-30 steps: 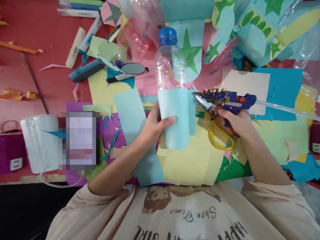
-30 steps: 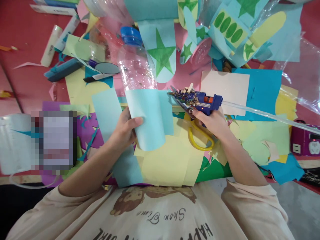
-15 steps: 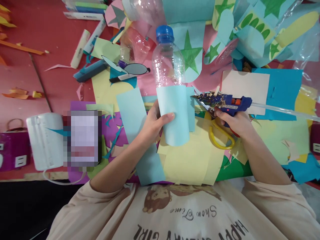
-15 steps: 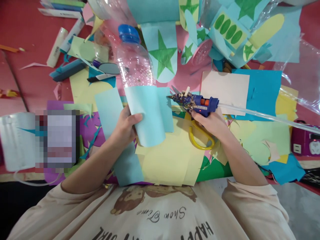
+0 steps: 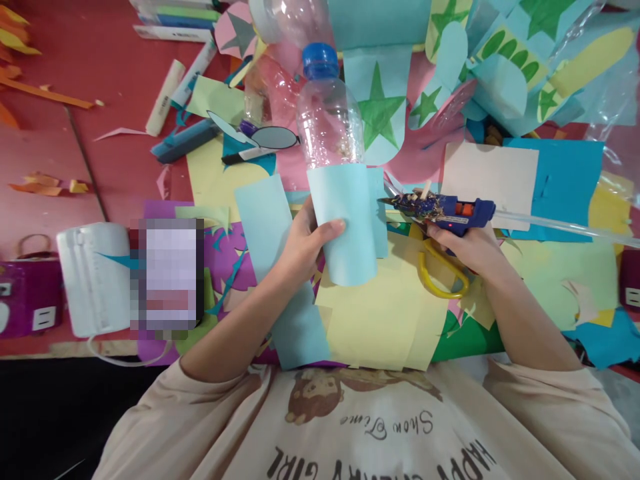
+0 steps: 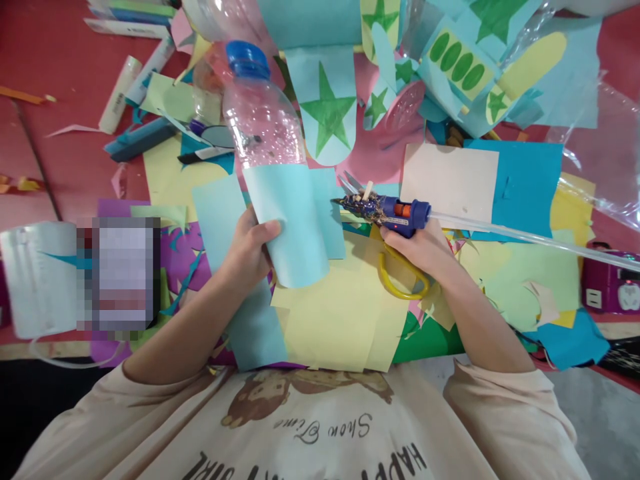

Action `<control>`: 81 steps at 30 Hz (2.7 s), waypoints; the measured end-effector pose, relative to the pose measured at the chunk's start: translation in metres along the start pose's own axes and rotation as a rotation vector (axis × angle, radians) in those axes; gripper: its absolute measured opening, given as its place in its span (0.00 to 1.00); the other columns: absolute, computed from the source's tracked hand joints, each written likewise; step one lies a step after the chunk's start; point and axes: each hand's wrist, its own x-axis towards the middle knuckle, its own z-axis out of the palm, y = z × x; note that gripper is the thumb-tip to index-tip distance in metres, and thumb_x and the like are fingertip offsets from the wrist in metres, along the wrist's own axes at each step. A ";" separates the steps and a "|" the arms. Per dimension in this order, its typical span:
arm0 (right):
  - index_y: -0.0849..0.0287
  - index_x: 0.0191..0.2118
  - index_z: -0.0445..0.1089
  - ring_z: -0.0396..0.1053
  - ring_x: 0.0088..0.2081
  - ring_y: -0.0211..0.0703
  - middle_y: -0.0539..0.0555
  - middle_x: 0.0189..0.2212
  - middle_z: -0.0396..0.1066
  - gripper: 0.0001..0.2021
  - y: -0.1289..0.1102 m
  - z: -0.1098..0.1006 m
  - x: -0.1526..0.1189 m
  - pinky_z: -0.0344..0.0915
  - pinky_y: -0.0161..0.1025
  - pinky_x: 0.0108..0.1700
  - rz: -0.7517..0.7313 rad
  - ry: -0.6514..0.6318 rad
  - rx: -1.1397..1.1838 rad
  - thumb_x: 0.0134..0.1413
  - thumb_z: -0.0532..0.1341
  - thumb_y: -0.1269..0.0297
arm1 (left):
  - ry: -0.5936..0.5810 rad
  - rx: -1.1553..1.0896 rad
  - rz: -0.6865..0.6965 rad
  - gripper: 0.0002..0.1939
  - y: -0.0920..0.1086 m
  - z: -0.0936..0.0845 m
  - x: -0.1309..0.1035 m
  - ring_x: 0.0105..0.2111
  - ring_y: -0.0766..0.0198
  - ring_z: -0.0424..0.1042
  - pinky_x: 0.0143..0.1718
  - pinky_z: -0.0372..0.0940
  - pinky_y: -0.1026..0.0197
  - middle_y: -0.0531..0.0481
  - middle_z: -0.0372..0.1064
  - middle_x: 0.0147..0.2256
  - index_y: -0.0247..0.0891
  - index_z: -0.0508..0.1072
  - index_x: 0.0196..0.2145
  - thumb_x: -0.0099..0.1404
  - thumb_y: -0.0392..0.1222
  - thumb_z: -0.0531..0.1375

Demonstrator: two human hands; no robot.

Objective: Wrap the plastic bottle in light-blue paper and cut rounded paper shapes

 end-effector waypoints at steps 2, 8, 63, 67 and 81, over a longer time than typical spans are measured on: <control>0.54 0.21 0.63 0.63 0.22 0.43 0.50 0.17 0.64 0.14 0.001 0.000 0.000 0.61 0.41 0.25 0.027 0.013 -0.017 0.38 0.61 0.49 | 0.008 -0.002 0.001 0.31 0.001 0.000 0.000 0.41 0.53 0.76 0.34 0.73 0.60 0.47 0.74 0.41 0.40 0.68 0.45 0.46 0.56 0.68; 0.55 0.24 0.68 0.66 0.24 0.45 0.51 0.20 0.70 0.11 -0.001 0.000 -0.001 0.63 0.39 0.25 -0.016 -0.024 -0.011 0.39 0.61 0.53 | 0.018 -0.008 0.016 0.31 0.000 -0.001 0.002 0.41 0.52 0.76 0.35 0.72 0.58 0.47 0.74 0.41 0.40 0.68 0.45 0.46 0.56 0.68; 0.53 0.29 0.70 0.73 0.29 0.48 0.50 0.24 0.75 0.06 0.000 -0.004 -0.005 0.69 0.41 0.30 -0.142 -0.206 -0.040 0.40 0.63 0.61 | 0.185 -0.047 0.140 0.25 0.011 -0.008 0.008 0.49 0.49 0.72 0.39 0.73 0.57 0.46 0.73 0.35 0.41 0.71 0.39 0.49 0.60 0.65; 0.53 0.29 0.70 0.74 0.29 0.48 0.50 0.25 0.75 0.06 0.001 -0.004 -0.003 0.70 0.41 0.31 -0.151 -0.214 -0.050 0.40 0.63 0.60 | 0.191 -0.072 0.150 0.23 0.013 -0.008 0.008 0.52 0.48 0.70 0.41 0.73 0.57 0.46 0.73 0.34 0.42 0.71 0.39 0.50 0.59 0.65; 0.53 0.27 0.69 0.73 0.27 0.50 0.50 0.22 0.73 0.05 -0.001 -0.001 -0.004 0.69 0.42 0.28 -0.120 -0.185 -0.057 0.40 0.62 0.59 | 0.161 0.017 0.145 0.26 0.004 -0.012 0.008 0.47 0.49 0.73 0.39 0.73 0.55 0.46 0.72 0.38 0.42 0.69 0.41 0.52 0.62 0.63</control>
